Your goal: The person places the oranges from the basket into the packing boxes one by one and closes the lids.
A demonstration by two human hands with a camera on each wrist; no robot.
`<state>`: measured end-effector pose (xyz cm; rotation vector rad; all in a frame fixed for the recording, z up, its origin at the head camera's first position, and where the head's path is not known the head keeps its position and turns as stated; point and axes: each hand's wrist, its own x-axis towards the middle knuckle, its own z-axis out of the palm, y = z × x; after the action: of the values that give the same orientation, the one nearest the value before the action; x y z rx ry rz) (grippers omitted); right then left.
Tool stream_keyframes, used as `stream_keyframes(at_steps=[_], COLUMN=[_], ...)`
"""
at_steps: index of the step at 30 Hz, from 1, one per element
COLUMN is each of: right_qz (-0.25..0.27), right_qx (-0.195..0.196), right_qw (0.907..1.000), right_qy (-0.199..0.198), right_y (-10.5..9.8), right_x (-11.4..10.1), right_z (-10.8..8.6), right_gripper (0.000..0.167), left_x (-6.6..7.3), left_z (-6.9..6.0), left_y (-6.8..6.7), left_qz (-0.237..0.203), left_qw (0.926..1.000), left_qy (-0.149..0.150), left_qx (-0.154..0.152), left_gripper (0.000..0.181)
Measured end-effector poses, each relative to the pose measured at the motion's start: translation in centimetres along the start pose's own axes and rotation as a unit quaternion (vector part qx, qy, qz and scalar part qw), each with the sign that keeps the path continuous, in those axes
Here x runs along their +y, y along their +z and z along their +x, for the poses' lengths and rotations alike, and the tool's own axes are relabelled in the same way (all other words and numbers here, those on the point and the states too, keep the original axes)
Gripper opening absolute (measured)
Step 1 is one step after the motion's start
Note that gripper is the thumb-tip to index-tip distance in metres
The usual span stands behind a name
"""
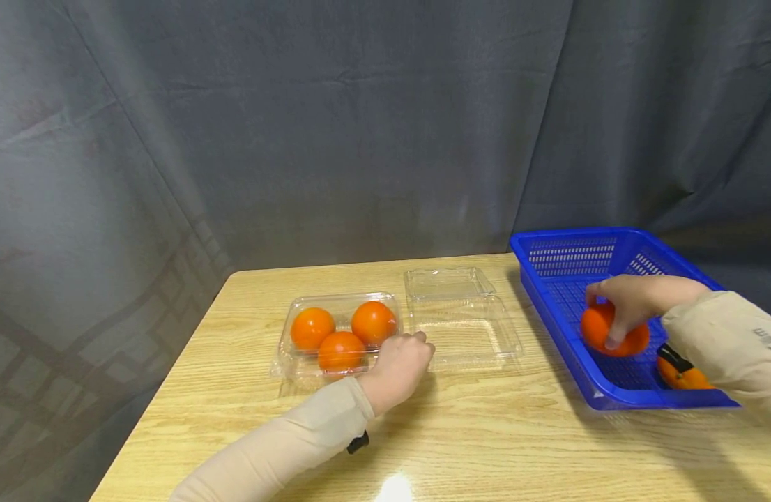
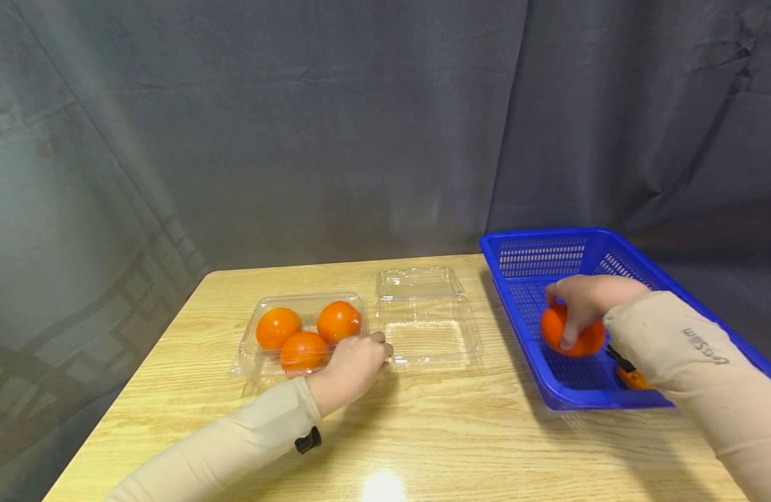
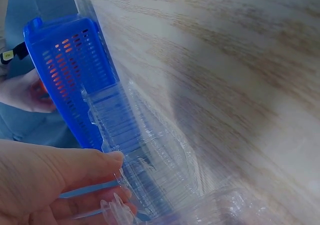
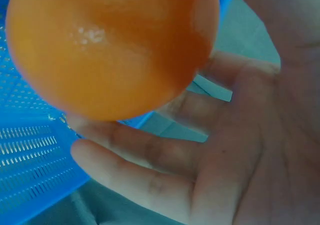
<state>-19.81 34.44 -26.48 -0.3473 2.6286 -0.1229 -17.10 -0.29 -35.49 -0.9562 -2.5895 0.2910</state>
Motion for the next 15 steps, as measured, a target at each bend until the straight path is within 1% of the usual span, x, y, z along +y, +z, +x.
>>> stream_keyframes(at_steps=[8, 10, 15], right_qz=[-0.006, -0.008, -0.016], right_qx=[0.027, 0.032, 0.038], right_qw=[0.9996, 0.9994, 0.9992], right_qy=[-0.011, -0.013, 0.001], right_y=[-0.19, -0.31, -0.65], right_x=[0.20, 0.22, 0.20], right_z=[-0.31, -0.36, -0.42], right_gripper=[0.057, 0.059, 0.069], left_x=[0.01, 0.01, 0.03], left_z=[0.10, 0.12, 0.14], left_y=[0.18, 0.16, 0.12], left_qz=[-0.007, -0.011, -0.015], left_qw=[1.0000, 0.9999, 0.9998], left_qy=[-0.002, -0.002, -0.004], left_qx=[-0.007, -0.011, -0.014], left_gripper=[0.015, 0.015, 0.015])
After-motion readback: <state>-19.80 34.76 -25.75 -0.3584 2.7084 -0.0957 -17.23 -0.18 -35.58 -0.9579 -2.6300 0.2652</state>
